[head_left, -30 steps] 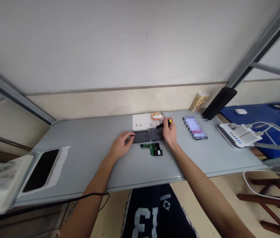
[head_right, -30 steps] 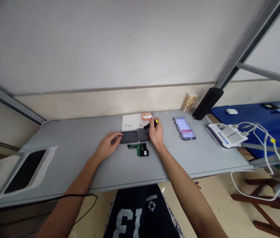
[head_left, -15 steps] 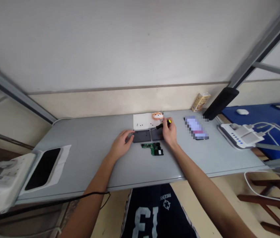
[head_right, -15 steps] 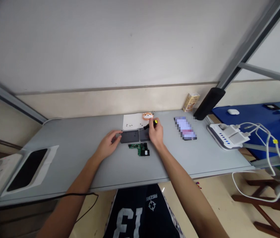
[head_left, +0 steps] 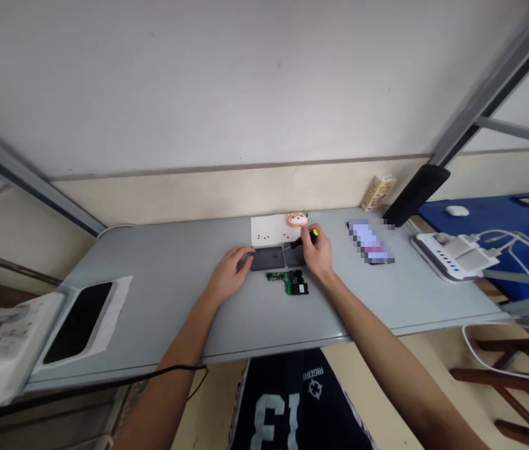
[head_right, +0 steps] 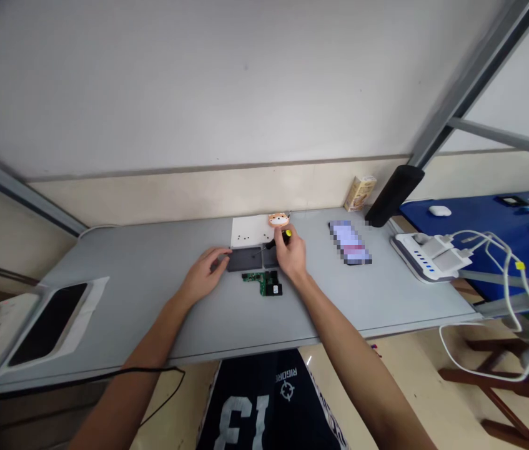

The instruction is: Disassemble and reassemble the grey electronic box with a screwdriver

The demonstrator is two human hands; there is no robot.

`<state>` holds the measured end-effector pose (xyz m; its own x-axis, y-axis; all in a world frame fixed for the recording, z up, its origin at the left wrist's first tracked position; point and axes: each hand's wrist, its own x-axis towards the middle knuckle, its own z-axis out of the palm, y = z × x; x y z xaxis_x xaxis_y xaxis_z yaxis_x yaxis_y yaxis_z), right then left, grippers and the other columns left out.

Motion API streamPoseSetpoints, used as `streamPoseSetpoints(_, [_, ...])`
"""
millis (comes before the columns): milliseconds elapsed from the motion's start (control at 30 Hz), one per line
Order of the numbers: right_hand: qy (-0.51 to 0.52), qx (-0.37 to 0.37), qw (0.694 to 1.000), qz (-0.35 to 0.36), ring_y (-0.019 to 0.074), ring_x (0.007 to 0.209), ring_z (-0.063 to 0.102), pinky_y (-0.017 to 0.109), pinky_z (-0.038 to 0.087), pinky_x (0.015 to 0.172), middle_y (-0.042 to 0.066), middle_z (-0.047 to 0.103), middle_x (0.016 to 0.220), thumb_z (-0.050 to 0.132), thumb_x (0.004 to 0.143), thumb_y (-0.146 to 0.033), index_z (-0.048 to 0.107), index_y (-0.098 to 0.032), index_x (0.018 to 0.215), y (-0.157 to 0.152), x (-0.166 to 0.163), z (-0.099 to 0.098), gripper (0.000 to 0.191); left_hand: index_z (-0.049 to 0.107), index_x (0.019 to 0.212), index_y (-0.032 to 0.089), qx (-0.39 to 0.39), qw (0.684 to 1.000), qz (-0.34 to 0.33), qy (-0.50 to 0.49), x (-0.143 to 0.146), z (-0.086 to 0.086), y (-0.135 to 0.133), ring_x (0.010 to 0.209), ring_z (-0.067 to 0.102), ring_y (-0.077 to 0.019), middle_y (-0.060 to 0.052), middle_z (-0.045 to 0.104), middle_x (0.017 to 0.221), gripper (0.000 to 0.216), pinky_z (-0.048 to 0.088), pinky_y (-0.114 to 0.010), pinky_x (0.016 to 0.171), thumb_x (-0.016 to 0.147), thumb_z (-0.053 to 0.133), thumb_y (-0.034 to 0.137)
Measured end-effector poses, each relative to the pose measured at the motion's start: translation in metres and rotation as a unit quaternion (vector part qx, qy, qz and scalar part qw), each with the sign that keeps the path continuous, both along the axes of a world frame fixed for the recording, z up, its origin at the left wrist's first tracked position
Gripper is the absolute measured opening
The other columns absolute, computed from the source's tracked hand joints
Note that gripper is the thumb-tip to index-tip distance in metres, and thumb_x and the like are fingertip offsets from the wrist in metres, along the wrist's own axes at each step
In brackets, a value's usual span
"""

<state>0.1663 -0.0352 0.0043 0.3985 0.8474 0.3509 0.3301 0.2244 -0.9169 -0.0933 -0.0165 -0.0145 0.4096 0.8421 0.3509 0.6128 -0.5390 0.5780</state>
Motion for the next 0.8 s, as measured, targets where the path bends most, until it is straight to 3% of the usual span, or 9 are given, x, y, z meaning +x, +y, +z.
streamPoseSetpoints(567, [-0.037, 0.028, 0.999, -0.009, 0.0116, 0.055, 0.042, 0.026, 0.037, 0.055, -0.006, 0.045, 0.06, 0.05, 0.098, -0.051, 0.054, -0.022, 0.084, -0.005, -0.003, -0.002, 0.033, 0.062, 0.126, 0.025, 0.012, 1.0, -0.012, 0.01, -0.002, -0.001, -0.001, 0.113, 0.061, -0.0219, -0.006, 0.067, 0.12, 0.027, 0.053, -0.038, 0.095, 0.105, 0.048, 0.035])
streamPoseSetpoints(633, [-0.044, 0.073, 0.996, -0.031, 0.0121, 0.055, 0.044, 0.028, 0.039, 0.056, -0.005, 0.047, 0.062, 0.049, 0.1, -0.046, 0.052, -0.022, 0.082, -0.009, -0.002, 0.001, 0.03, 0.062, 0.126, 0.025, 0.013, 1.0, -0.014, 0.005, -0.001, 0.0, -0.002, 0.115, 0.061, -0.0222, -0.006, 0.066, 0.123, 0.027, 0.053, -0.038, 0.097, 0.105, 0.048, 0.035])
streamPoseSetpoints(700, [-0.082, 0.17, 0.979, -0.076, 0.0135, 0.059, 0.048, 0.03, 0.043, 0.059, -0.002, 0.05, 0.066, 0.048, 0.1, -0.039, 0.049, -0.023, 0.08, -0.019, 0.002, 0.006, 0.026, 0.061, 0.127, 0.025, 0.01, 1.0, -0.015, -0.003, -0.001, 0.001, -0.003, 0.115, 0.061, -0.0215, -0.007, 0.064, 0.128, 0.027, 0.053, -0.037, 0.096, 0.105, 0.048, 0.035])
streamPoseSetpoints(800, [-0.184, 0.317, 0.92, -0.138, 0.0185, 0.071, 0.058, 0.036, 0.049, 0.068, 0.003, 0.056, 0.074, 0.053, 0.097, -0.028, 0.049, -0.024, 0.08, -0.043, 0.012, 0.011, 0.018, 0.058, 0.13, 0.025, 0.001, 1.0, -0.01, -0.014, 0.0, 0.003, -0.004, 0.111, 0.063, -0.0196, -0.008, 0.06, 0.134, 0.029, 0.054, -0.035, 0.093, 0.105, 0.048, 0.035])
